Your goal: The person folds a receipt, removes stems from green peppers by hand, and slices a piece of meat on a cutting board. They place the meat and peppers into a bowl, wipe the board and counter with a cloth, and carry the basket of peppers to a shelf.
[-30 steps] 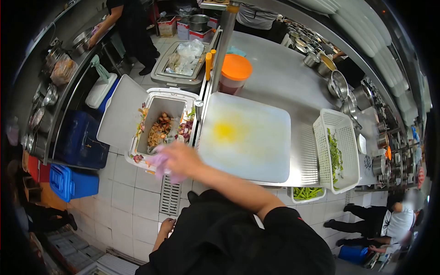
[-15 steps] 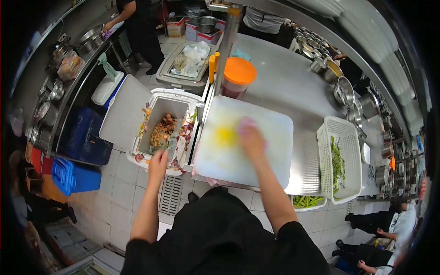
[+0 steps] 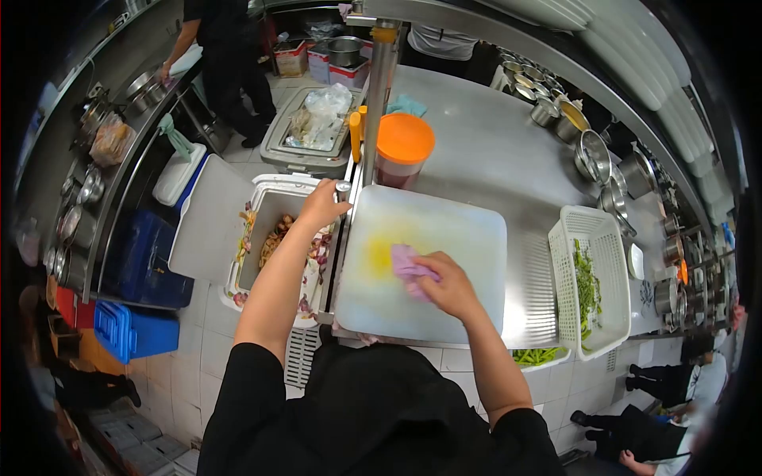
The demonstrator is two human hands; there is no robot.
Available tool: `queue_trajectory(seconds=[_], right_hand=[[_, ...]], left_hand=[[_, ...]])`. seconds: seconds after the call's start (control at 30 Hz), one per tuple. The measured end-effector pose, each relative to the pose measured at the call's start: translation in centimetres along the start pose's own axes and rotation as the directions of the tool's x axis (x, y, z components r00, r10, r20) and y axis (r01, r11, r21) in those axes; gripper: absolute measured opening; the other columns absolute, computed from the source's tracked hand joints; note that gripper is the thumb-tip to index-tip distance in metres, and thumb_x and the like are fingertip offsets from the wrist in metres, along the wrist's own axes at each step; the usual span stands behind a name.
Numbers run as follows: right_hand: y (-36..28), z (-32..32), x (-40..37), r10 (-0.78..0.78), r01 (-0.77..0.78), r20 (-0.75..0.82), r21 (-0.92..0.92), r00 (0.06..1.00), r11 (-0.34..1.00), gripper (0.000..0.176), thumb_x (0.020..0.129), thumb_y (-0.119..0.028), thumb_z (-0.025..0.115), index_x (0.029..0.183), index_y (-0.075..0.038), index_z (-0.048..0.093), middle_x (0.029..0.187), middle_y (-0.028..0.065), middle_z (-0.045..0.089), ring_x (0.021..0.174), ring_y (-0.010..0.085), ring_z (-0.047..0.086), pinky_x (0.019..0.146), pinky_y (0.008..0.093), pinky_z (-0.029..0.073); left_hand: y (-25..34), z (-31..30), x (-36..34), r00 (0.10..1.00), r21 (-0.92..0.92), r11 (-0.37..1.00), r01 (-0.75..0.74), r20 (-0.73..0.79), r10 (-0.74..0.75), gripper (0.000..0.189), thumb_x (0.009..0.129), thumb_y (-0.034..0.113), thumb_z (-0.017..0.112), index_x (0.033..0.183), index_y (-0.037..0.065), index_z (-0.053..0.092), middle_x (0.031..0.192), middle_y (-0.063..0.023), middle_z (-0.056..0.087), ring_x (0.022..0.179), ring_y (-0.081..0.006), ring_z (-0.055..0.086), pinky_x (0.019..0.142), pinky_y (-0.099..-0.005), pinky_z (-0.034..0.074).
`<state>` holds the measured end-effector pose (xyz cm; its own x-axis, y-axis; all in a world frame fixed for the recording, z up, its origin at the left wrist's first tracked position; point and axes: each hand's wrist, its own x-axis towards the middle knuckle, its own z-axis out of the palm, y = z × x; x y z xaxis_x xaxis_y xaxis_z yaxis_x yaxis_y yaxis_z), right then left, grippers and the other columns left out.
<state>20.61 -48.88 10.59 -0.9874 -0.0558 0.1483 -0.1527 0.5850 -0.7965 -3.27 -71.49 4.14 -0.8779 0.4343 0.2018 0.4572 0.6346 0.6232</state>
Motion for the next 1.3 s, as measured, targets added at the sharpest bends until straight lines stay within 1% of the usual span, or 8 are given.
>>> queue_trajectory(seconds=[0.17,0.37,0.5,0.57,0.6,0.7,1.0,1.3], right_hand=[[-2.4,3.4,0.5,0.09,-0.09,-0.019,0.01,0.996,0.996,0.033,0.074,-0.016,0.06,0.105,-0.005,0.065,0.099,0.0128,0.061,0.091,0.0296,0.059,0.081,0.0363,0.048],[-6.8,12.3,11.0,-0.363,0.405,0.255,-0.133,0.896,0.905,0.043,0.073,-0.009,0.061,0.116,-0.015,0.061,0.104,0.0113,0.059,0.096,0.0322,0.055,0.085,0.0403,0.045],[-3.1,15.6,20.2,-0.315,0.294,0.01,-0.392,0.949,0.872,0.037,0.074,-0.008,0.063,0.111,-0.013,0.062,0.106,0.0139,0.06,0.095,0.0338,0.055,0.083,0.0417,0.046],[1.8,17.9,21.3,-0.347,0.154,-0.23,-0.588,0.909,0.794,0.033,0.075,-0.007,0.06,0.107,-0.01,0.062,0.104,0.0163,0.059,0.092,0.0348,0.055,0.081,0.0423,0.045],[3.0,18.9,20.4,-0.108,-0.022,-0.185,-0.59,0.977,0.807,0.032,0.076,-0.006,0.056,0.108,-0.007,0.061,0.102,0.0193,0.057,0.096,0.0364,0.053,0.082,0.0444,0.044],[-0.1,22.3,16.1,-0.088,-0.094,-0.216,-0.708,0.972,0.7,0.028,0.076,-0.006,0.054,0.103,-0.006,0.061,0.102,0.0209,0.055,0.099,0.0378,0.05,0.083,0.0465,0.042],[-5.6,21.0,-3.3,0.063,0.015,0.521,-0.145,0.851,0.989,0.022,0.074,-0.012,0.062,0.096,-0.009,0.064,0.099,0.0173,0.059,0.098,0.0349,0.055,0.081,0.0446,0.044],[-5.2,0.1,-20.9,0.146,-0.207,-0.277,-0.207,0.95,0.956,0.039,0.075,-0.013,0.065,0.114,-0.01,0.06,0.093,0.0153,0.06,0.093,0.0335,0.055,0.08,0.0426,0.045]], left_hand=[[-1.4,0.4,4.4,0.999,-0.024,1.0,-0.004,0.048,0.005,0.047,0.077,0.029,0.069,0.116,0.005,0.057,0.112,-0.0138,0.056,0.105,-0.0324,0.056,0.087,-0.0403,0.046],[-4.9,-4.4,4.7,0.998,-0.277,0.959,-0.062,-0.008,0.062,0.048,0.081,0.03,0.069,0.121,0.006,0.056,0.112,-0.0142,0.06,0.099,-0.0266,0.059,0.083,-0.036,0.048],[-10.2,-8.9,0.5,0.979,-0.672,0.72,0.173,0.037,-0.201,0.039,0.086,0.023,0.066,0.12,0.008,0.057,0.098,-0.0042,0.061,0.067,-0.0092,0.055,0.059,-0.0227,0.046],[-11.6,-10.9,-2.6,0.953,-0.663,0.7,0.268,0.073,-0.295,0.034,0.087,0.02,0.064,0.118,0.008,0.058,0.095,-0.0031,0.06,0.064,-0.0076,0.055,0.054,-0.02,0.043],[-12.3,-11.4,-4.2,0.949,-0.638,0.717,0.282,0.072,-0.308,0.033,0.088,0.02,0.063,0.117,0.007,0.058,0.094,-0.0029,0.06,0.064,-0.0071,0.054,0.053,-0.0196,0.042],[-14.3,-12.6,-8.8,0.915,-0.617,0.697,0.366,0.103,-0.39,0.031,0.089,0.021,0.061,0.116,0.005,0.057,0.089,-0.0023,0.059,0.064,-0.0065,0.054,0.053,-0.0191,0.041],[-10.0,-9.1,-13.8,0.925,-0.633,0.681,0.368,0.172,-0.339,0.029,0.093,0.021,0.056,0.118,0.005,0.055,0.096,-0.0032,0.062,0.065,-0.0051,0.052,0.057,-0.0185,0.041],[8.5,-1.7,-16.0,0.976,-0.707,0.688,0.165,0.218,-0.01,0.029,0.091,0.02,0.06,0.115,0.003,0.057,0.091,-0.0012,0.059,0.067,-0.0075,0.053,0.059,-0.0204,0.041]])
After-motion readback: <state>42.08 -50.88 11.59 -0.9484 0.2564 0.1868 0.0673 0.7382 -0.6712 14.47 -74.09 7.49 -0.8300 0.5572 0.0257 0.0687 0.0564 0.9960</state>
